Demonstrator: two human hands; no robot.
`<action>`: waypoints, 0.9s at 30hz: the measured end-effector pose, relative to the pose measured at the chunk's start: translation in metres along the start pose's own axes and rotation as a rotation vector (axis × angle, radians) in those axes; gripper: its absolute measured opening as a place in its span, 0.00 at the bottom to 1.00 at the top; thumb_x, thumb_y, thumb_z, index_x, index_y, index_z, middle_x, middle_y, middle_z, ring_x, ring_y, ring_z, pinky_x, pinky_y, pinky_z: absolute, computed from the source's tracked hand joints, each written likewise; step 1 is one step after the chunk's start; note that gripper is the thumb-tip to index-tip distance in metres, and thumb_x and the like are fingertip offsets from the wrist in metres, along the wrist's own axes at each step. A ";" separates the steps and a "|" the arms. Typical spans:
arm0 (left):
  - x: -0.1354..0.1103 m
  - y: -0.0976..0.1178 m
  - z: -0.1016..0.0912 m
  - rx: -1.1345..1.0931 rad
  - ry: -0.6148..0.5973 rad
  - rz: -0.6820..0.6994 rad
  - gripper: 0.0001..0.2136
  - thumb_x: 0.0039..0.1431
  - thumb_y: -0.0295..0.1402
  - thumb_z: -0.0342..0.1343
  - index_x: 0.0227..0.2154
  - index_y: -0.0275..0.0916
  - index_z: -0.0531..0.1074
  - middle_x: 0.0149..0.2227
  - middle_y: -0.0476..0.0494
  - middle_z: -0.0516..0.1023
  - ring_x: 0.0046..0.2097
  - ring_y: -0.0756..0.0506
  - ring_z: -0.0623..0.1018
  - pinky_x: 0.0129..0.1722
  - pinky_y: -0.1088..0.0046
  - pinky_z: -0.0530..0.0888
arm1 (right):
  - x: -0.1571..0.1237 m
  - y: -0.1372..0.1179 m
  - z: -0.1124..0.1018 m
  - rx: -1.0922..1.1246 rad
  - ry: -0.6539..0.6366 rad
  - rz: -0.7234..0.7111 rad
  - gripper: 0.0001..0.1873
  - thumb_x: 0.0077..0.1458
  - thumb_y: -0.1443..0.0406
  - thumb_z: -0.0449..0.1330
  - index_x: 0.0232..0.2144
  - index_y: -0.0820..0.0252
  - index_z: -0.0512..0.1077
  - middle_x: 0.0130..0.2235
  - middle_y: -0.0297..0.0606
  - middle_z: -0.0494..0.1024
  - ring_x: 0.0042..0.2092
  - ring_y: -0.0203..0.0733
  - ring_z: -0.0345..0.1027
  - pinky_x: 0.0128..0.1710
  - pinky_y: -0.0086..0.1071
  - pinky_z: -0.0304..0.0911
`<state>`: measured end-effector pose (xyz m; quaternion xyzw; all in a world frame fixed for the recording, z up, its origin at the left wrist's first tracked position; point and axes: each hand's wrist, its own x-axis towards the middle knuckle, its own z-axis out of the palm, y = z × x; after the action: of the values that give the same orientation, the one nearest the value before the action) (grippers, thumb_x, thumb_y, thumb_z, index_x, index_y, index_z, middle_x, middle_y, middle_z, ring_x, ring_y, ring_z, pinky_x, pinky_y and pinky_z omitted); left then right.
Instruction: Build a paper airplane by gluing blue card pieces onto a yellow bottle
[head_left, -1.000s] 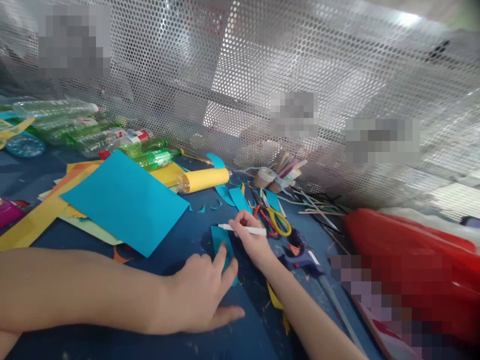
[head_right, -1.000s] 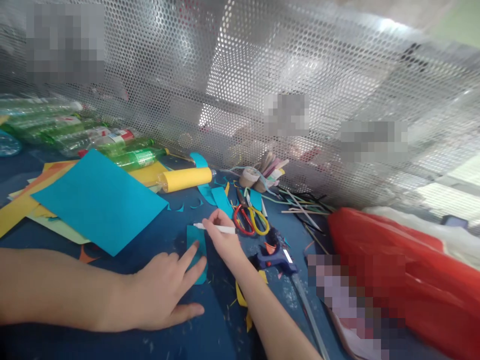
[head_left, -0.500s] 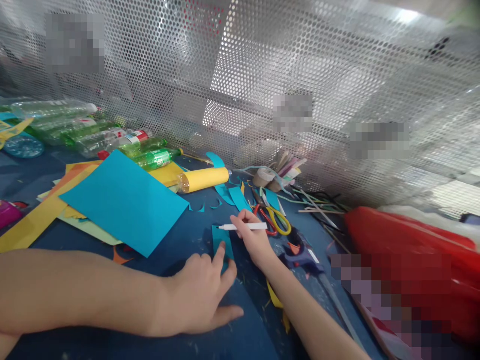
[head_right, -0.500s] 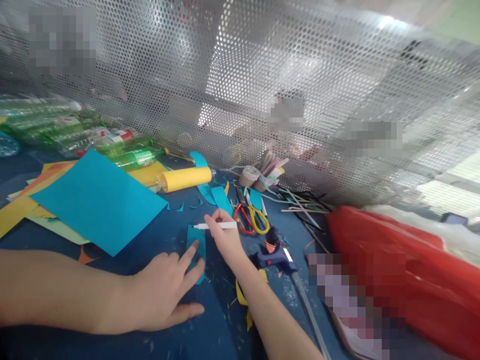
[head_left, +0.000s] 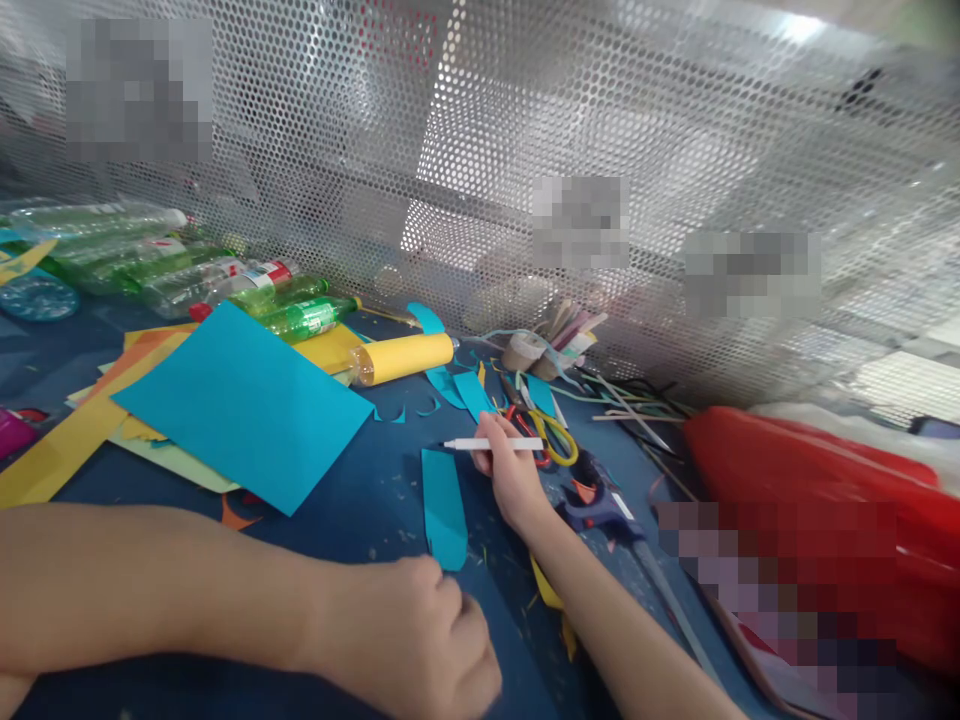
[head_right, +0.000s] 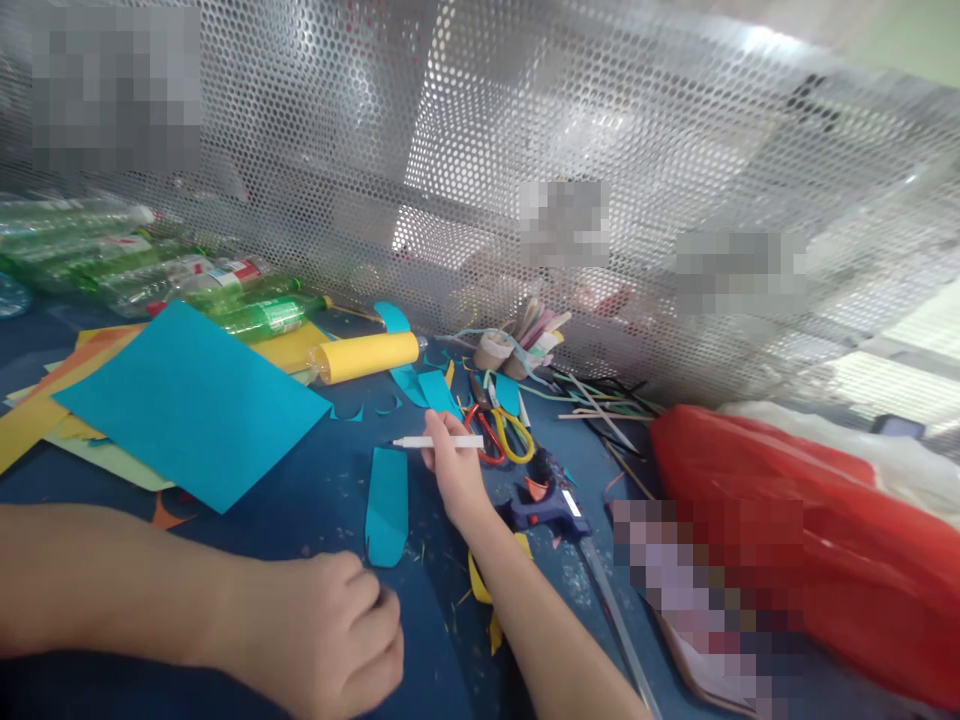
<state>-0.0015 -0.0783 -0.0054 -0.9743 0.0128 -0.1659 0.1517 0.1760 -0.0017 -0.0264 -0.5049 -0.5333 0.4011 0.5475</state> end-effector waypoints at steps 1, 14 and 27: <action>-0.001 0.000 -0.002 0.002 0.024 0.080 0.12 0.59 0.28 0.43 0.36 0.39 0.73 0.32 0.40 0.75 0.24 0.49 0.70 0.16 0.72 0.62 | 0.000 0.000 0.000 0.002 -0.002 -0.003 0.21 0.55 0.52 0.51 0.17 0.56 0.56 0.12 0.25 0.54 0.18 0.32 0.47 0.20 0.30 0.44; -0.001 0.000 -0.006 -0.088 -0.003 0.231 0.15 0.59 0.27 0.43 0.30 0.46 0.75 0.33 0.42 0.77 0.27 0.49 0.72 0.16 0.73 0.66 | -0.002 -0.002 0.002 -0.016 -0.018 0.012 0.21 0.54 0.48 0.50 0.22 0.56 0.63 0.13 0.26 0.58 0.17 0.32 0.47 0.18 0.28 0.42; 0.006 -0.028 0.020 -0.115 -0.328 -0.672 0.33 0.59 0.52 0.31 0.52 0.29 0.63 0.53 0.23 0.66 0.36 0.36 0.76 0.27 0.62 0.71 | -0.003 -0.003 0.003 -0.153 -0.082 -0.049 0.11 0.49 0.63 0.57 0.21 0.56 0.59 0.18 0.26 0.58 0.21 0.32 0.51 0.22 0.29 0.47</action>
<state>0.0104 -0.0459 -0.0129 -0.9447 -0.3228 -0.0473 0.0341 0.1720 -0.0043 -0.0246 -0.5154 -0.5963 0.3661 0.4947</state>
